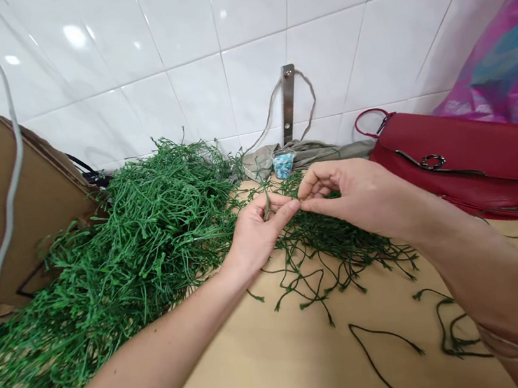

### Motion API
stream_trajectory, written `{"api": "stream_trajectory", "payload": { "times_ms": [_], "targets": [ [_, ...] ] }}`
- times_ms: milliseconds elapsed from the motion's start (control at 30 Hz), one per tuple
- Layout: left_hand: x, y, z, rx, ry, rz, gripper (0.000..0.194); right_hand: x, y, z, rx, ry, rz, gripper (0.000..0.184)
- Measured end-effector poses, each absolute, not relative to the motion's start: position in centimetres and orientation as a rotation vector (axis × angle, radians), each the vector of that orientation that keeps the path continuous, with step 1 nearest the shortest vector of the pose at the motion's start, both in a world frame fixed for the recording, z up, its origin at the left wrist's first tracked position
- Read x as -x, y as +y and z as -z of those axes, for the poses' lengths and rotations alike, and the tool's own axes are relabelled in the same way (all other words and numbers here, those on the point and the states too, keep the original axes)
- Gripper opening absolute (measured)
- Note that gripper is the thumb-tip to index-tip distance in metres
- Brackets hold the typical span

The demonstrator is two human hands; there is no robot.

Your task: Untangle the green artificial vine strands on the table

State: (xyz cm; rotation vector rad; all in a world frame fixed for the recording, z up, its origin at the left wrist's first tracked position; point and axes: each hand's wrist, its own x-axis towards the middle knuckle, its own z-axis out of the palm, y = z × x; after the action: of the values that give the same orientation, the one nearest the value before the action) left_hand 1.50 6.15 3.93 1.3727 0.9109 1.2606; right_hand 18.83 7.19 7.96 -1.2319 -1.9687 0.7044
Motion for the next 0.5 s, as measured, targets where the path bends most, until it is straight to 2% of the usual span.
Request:
{"api": "stream_trajectory", "payload": {
  "times_ms": [67,167,500],
  "targets": [
    [-1.4,6.2,-3.9,-1.381,0.898,-1.223,0.026,-18.9,7.0,-7.9,1.228,-2.069,-0.498,0.003],
    [-1.4,6.1,-3.8,-1.357,0.883,-1.224,0.028,-19.0,6.6,-8.0,1.211,-2.135,-0.364,0.007],
    [-1.6,6.4,-3.5,-1.461,0.817,-1.547,0.019,-16.8,8.1,-6.3,1.242,-1.744,-0.495,0.005]
  ]
}}
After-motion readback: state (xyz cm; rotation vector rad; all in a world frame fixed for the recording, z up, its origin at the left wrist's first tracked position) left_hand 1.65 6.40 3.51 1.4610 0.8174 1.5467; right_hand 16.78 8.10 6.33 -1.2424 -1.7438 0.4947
